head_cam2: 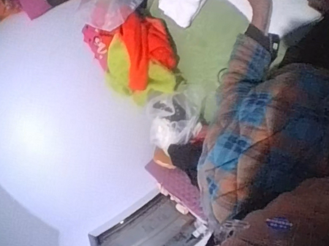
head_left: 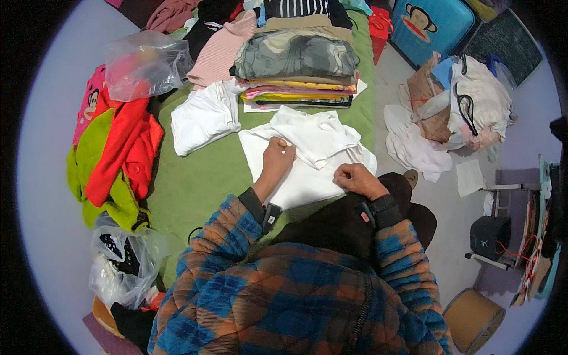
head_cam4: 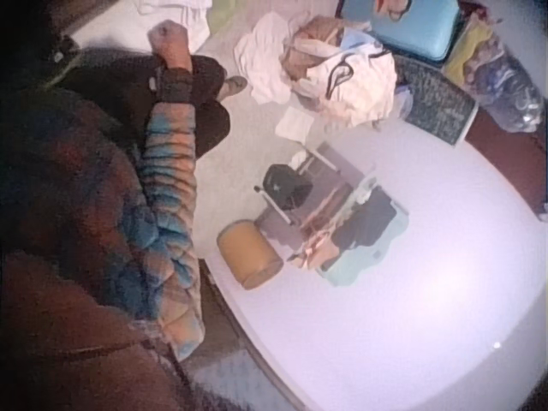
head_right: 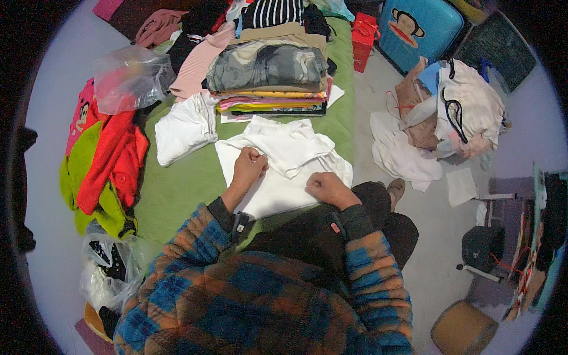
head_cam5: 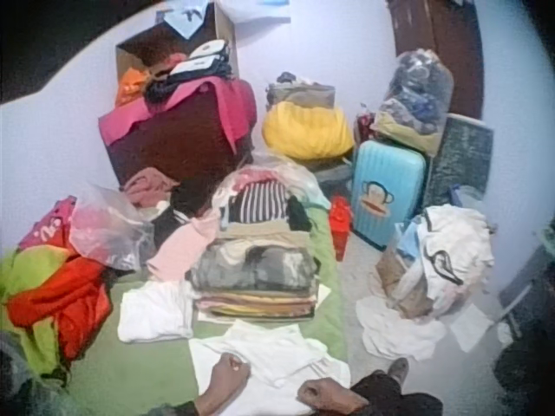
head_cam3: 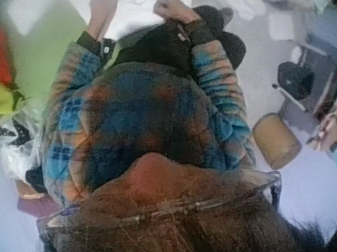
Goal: The person folds a white shirt on a green surface, smoothing and aligning the fabric, then folds it into a compact rectangle and places it on a stack of folded clothes. The person then picks up another white garment and begins folding it.
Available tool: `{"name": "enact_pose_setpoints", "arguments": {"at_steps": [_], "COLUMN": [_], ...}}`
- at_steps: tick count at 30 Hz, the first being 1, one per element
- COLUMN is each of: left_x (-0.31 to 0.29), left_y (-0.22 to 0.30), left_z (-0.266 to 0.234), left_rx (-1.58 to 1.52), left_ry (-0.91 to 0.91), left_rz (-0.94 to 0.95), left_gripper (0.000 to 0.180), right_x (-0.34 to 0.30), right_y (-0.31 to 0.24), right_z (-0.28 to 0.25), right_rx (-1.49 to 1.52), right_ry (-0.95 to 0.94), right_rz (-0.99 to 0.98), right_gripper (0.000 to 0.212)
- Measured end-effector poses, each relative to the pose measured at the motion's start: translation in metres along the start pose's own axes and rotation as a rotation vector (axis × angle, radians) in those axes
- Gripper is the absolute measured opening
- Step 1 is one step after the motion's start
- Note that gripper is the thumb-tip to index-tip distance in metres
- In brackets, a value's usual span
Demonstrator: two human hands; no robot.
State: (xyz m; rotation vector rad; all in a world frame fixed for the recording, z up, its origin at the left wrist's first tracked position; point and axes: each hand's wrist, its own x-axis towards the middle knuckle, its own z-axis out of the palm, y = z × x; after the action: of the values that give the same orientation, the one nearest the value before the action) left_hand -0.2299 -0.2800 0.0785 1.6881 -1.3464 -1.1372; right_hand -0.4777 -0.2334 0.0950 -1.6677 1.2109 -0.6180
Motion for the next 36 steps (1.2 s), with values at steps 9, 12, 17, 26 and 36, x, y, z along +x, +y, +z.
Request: {"name": "enact_pose_setpoints", "arguments": {"at_steps": [9, 12, 17, 26, 36], "left_x": [0.005, 0.029, 0.058, 0.008, -0.033], "left_y": [-0.004, 0.007, 0.052, 0.006, -0.030], "left_z": [-0.004, -0.009, -0.014, -0.045, -0.022], "left_rx": [-0.961, -1.202, -1.135, -0.344, 0.508], "left_ry": [-0.177, -0.598, -0.578, -0.147, 0.050], "left_rz": [-0.505, -0.561, -0.163, 0.025, 0.753], "left_gripper": [0.034, 0.043, 0.043, 0.020, 0.024], "right_x": [-0.001, -0.001, 0.002, 0.006, 0.056], "right_y": [0.027, 0.032, 0.047, 0.010, -0.035], "right_z": [-0.003, -0.002, 0.001, -0.005, 0.005], "right_rx": [0.157, 0.196, 0.146, -0.221, -0.439], "right_ry": [0.072, 0.103, 0.361, 0.743, 0.649], "right_rz": [0.194, 0.189, 0.158, -0.132, -0.211], "right_gripper": [0.015, 0.013, 0.015, 0.013, 0.049]}}
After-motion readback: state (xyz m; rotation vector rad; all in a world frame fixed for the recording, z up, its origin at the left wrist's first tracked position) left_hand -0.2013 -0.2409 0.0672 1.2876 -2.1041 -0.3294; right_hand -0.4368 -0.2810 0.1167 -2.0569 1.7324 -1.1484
